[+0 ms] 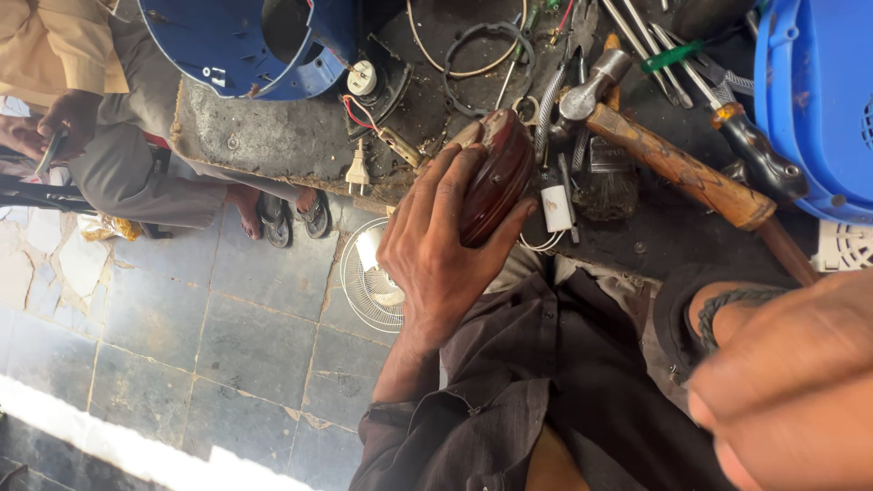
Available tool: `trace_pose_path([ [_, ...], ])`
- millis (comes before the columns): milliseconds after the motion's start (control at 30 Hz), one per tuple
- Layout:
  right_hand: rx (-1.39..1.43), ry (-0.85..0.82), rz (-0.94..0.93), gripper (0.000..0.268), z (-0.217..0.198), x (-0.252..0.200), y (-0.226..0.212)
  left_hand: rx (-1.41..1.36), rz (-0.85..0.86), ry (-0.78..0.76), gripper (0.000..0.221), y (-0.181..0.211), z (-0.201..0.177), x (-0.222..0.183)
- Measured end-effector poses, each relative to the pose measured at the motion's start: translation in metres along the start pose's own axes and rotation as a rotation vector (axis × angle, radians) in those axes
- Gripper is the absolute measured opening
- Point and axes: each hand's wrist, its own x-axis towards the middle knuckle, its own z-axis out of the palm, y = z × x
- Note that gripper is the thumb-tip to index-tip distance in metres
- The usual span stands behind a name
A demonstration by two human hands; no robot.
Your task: The person disassembles a circular maroon electrical component, removes a brass fitting, and uses a screwdriver to adjust internal wiring and screws. The component is handled repeatedly and reassembled with visible tool use.
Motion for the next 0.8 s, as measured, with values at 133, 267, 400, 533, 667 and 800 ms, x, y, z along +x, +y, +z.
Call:
trace_pose_path([
  [133, 0.046, 0.01, -0.023, 0.033, 0.001, 0.006, 0.002, 0.001, 0.001, -0.003, 0.066, 0.0, -0.001, 0.0],
  [267, 0.109, -0.019, -0.041, 0.032, -0.002, 0.014, 0.006, 0.014, 0.013, 0.019, 0.065, -0.001, 0.0, 0.002],
  [400, 0.116, -0.049, -0.007, 0.031, -0.004, 0.015, -0.004, -0.001, 0.041, 0.03, 0.066, -0.002, 0.0, 0.002],
  [533, 0.108, -0.074, -0.014, 0.029, -0.013, 0.018, -0.011, -0.014, 0.014, 0.014, 0.064, -0.002, -0.001, 0.003],
  [667, 0.13, -0.049, 0.0, 0.028, -0.012, 0.013, -0.014, -0.018, 0.016, 0.009, 0.064, -0.002, -0.003, -0.002],
  [800, 0.144, -0.062, -0.02, 0.027, -0.019, 0.016, -0.01, 0.001, 0.042, 0.025, 0.064, 0.0, -0.001, 0.002],
])
